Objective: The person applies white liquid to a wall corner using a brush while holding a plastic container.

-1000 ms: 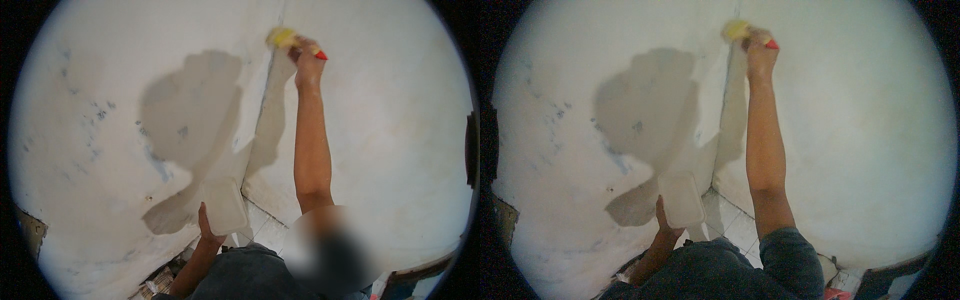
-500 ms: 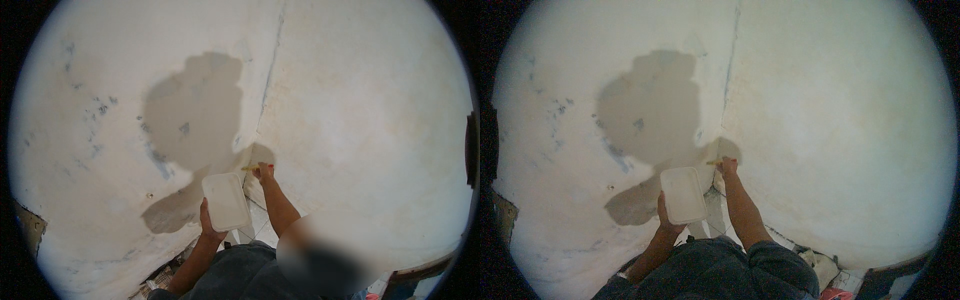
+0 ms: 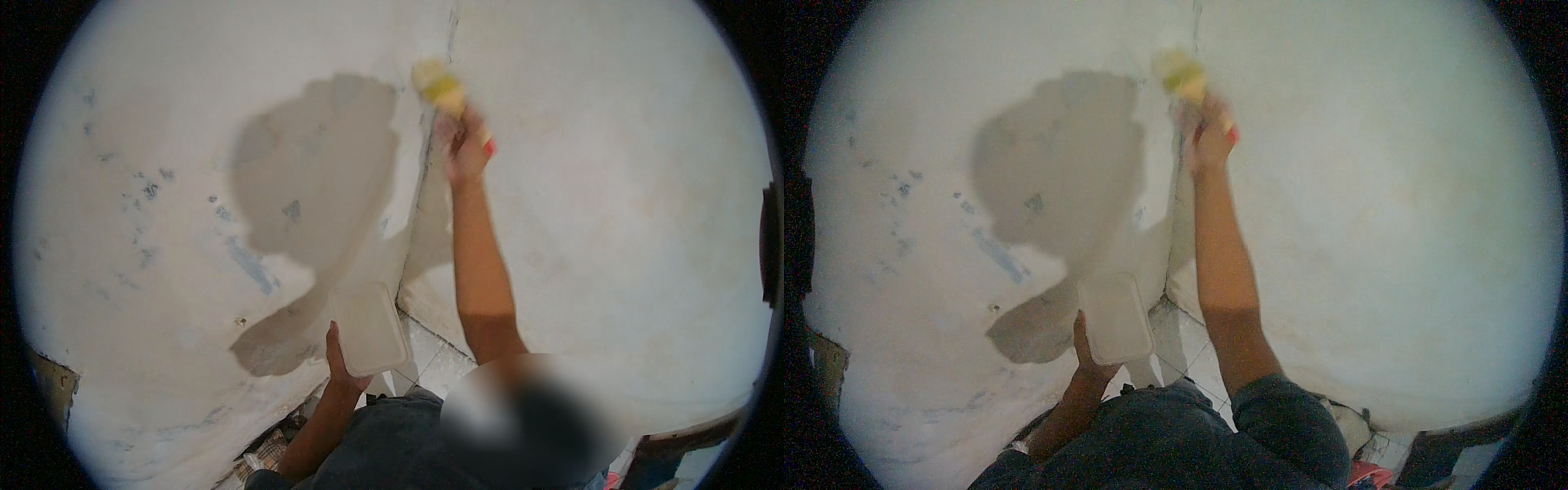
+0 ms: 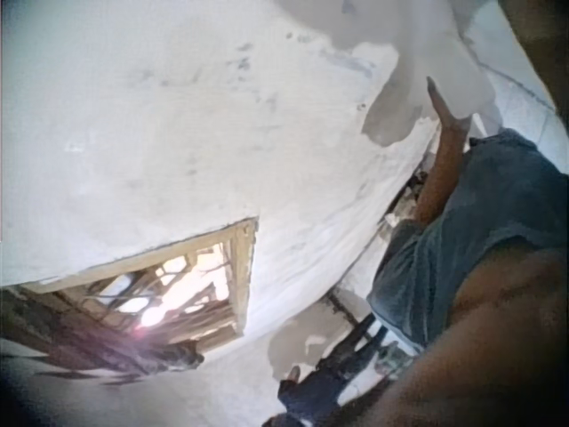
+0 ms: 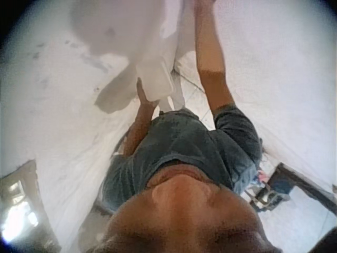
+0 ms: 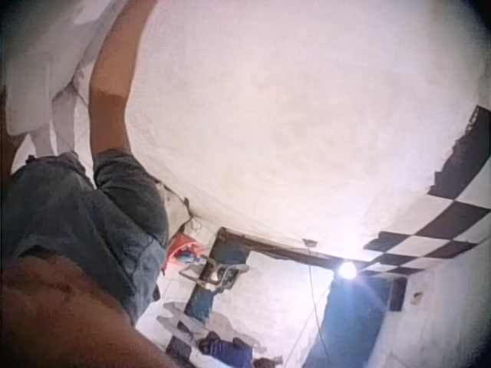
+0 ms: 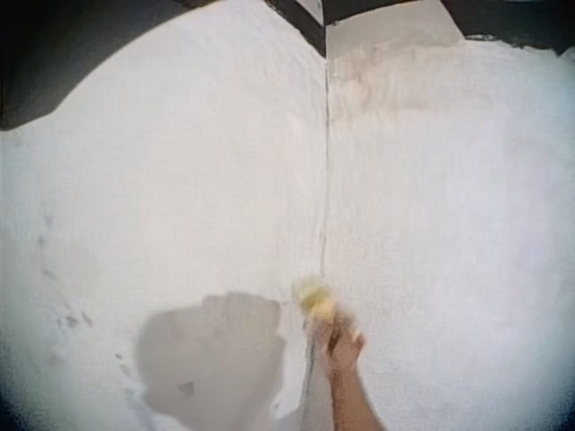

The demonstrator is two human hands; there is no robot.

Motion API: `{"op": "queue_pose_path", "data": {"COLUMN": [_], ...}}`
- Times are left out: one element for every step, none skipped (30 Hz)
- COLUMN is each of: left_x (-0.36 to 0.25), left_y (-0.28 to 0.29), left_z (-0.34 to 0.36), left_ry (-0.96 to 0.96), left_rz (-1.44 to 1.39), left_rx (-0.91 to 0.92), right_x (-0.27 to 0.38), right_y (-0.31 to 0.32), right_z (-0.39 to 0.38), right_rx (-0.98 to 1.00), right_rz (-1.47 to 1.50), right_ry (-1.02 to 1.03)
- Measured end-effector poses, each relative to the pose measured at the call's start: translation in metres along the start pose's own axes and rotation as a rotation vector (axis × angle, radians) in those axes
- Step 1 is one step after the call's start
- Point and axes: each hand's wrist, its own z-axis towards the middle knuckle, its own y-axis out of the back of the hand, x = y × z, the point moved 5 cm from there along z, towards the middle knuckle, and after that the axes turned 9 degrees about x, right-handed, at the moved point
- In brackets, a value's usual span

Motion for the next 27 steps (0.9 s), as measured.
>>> {"op": "queue_pose_path", "data": {"left_x": [-0.001,-0.003,-0.005,0.001,-0.003,-0.005,-0.004,-0.004,-0.002,0.0,0.004,0.006,-0.002,0.002,-0.003,-0.006,-0.003,-0.001,0.0,0.001,0.0,0.003,0.002,0.001,0.0,-0.003,-0.007], "left_y": [0.002,0.006,0.008,0.001,0.002,0.003,0.001,-0.004,-0.007,-0.007,-0.009,-0.01,-0.002,-0.003,0.006,0.009,0.006,0.004,0.003,0.002,0.002,-0.001,-0.001,-0.002,-0.002,0.0,0.002], "left_z": [0.0,-0.002,-0.005,0.002,0.001,0.0,-0.003,-0.004,-0.004,-0.003,-0.001,-0.001,-0.008,-0.005,-0.012,-0.015,-0.013,-0.01,-0.009,-0.009,-0.01,-0.008,-0.008,-0.008,-0.008,-0.01,-0.013], "left_ry": [0.0,0.0,-0.004,0.019,-0.007,-0.026,-0.021,-0.016,-0.009,0.006,0.03,0.047,0.013,0.029,-0.004,-0.023,-0.025,-0.025,-0.024,-0.023,-0.025,-0.012,-0.004,-0.003,-0.005,-0.03,-0.057], "left_rz": [-0.002,0.003,0.005,0.004,0.011,0.019,0.017,0.04,0.063,0.064,0.046,0.03,0.035,0.019,0.0,0.0,0.007,0.015,0.016,-0.008,-0.033,-0.03,-0.02,-0.011,-0.013,-0.004,0.005], "left_rx": [-0.002,-0.022,-0.039,-0.013,-0.022,-0.028,-0.029,-0.009,0.013,0.014,0.035,0.049,0.022,-0.01,-0.089,-0.096,-0.089,-0.089,-0.088,-0.104,-0.121,-0.107,-0.068,-0.027,-0.028,-0.018,-0.006], "right_x": [-0.04,-0.077,-0.107,-0.127,-0.15,-0.161,-0.16,-0.159,-0.158,-0.156,-0.139,-0.119,-0.102,-0.07,-0.043,-0.001,0.043,0.072,0.074,0.072,0.068,0.049,0.016,-0.019,-0.051,-0.09,-0.117], "right_y": [0.031,0.057,0.078,0.137,0.157,0.174,0.186,0.193,0.201,0.206,0.2,0.177,0.12,0.104,0.042,-0.017,-0.046,-0.067,-0.066,-0.067,-0.069,-0.037,-0.007,0.022,0.048,0.076,0.092], "right_z": [-0.034,-0.077,-0.121,-0.155,-0.2,-0.232,-0.253,-0.247,-0.227,-0.204,-0.157,-0.106,-0.07,-0.02,0.001,0.014,0.03,0.038,0.036,0.034,0.032,0.034,0.014,-0.017,-0.051,-0.099,-0.149], "right_rx": [-0.057,-0.176,-0.2,-0.164,-0.248,-0.457,-0.674,-0.679,-0.55,-0.419,-0.314,-0.2,-0.295,-0.422,-0.318,-0.243,-0.194,-0.043,-0.044,-0.007,0.031,0.121,-0.009,-0.053,-0.006,-0.176,-0.378], "right_rz": [0.153,0.13,0.167,0.112,0.206,0.093,-0.027,-0.031,-0.284,-0.534,-0.736,-0.924,-1.129,-0.989,-0.713,-0.391,-0.281,-0.176,-0.176,0.0,0.178,0.164,0.087,0.134,0.132,0.183,0.223], "right_ry": [-0.062,-0.156,-0.255,-0.267,-0.408,-0.5,-0.579,-0.576,-0.696,-0.809,-0.601,-0.393,-0.433,-0.253,-0.125,-0.003,0.053,0.118,0.119,0.098,0.074,0.039,-0.027,-0.078,-0.091,-0.26,-0.368]}}
